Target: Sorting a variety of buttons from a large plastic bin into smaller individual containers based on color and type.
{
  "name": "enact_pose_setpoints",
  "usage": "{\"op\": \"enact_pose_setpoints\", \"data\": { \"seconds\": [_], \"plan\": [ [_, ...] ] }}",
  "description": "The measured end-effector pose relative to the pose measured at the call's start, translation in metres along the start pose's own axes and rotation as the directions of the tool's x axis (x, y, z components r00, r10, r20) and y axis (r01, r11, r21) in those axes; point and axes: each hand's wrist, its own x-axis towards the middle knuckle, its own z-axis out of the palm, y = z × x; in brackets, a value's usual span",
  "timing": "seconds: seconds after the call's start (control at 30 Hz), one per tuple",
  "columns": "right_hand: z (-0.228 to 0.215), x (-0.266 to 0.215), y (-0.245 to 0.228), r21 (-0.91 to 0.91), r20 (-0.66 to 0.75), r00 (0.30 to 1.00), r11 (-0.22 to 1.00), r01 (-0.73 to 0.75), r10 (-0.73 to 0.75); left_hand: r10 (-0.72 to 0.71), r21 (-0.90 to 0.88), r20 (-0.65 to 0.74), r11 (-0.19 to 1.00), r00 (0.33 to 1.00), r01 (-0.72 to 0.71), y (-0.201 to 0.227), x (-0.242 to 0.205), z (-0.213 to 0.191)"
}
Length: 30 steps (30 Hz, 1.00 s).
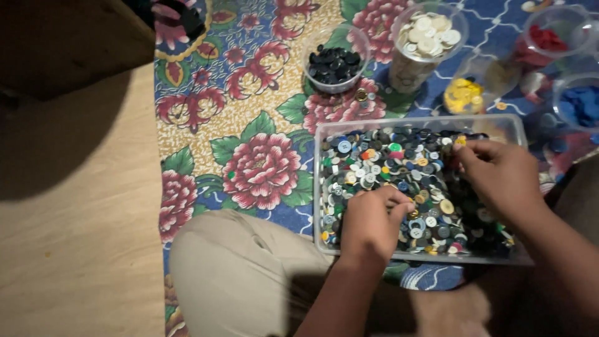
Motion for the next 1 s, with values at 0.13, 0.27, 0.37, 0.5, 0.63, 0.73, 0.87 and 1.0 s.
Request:
{"op": "enact_pose_setpoints", "data": {
  "seconds": [0.13, 0.27, 0.37, 0.5, 0.63, 0.73, 0.87, 1.0],
  "plan": [
    [-0.016, -0.022, -0.014, 0.221, 0.014, 0.992, 0.967, -0.127, 0.127, -0.049, -0.158, -0.044, 0.987, 0.998, 0.041, 0.012, 0.004, 0.009],
    [-0.026, -0.02, -0.017, 0.406, -0.028, 0.99, 0.907, -0.113, 0.136, -0.09, -0.176, -0.068, 0.981, 0.994, 0.077, 0.022, 0.011, 0.015],
    [-0.039, 0.008, -0.028, 0.561, -0.066, 0.982, 0.821, -0.109, 0.175, -0.13, -0.17, -0.052, 0.978, 0.99, 0.12, 0.033, 0.016, 0.017],
    [-0.051, 0.055, -0.033, 0.698, 0.024, 0.971, 0.692, -0.186, 0.237, -0.189, -0.316, -0.044, 0.934, 0.981, 0.166, 0.045, 0.023, 0.022],
    [-0.064, 0.025, -0.05, 0.513, 0.039, 0.982, 0.839, -0.18, 0.187, -0.218, -0.413, -0.032, 0.892, 0.975, 0.186, 0.057, 0.03, 0.025],
    [-0.046, -0.002, -0.036, 0.672, 0.187, 0.956, 0.68, -0.293, 0.227, -0.165, -0.427, -0.031, 0.894, 0.986, 0.136, 0.065, 0.03, 0.031],
    [-0.009, -0.014, 0.003, 0.832, 0.535, 0.826, 0.057, -0.551, 0.177, 0.103, -0.227, -0.042, 0.968, 0.994, -0.109, 0.068, 0.026, 0.034],
    [-0.028, 0.005, 0.004, 0.866, 0.497, 0.821, -0.095, -0.491, 0.283, 0.131, -0.018, -0.142, 0.991, 0.981, -0.134, 0.057, 0.03, 0.022]
  ]
}}
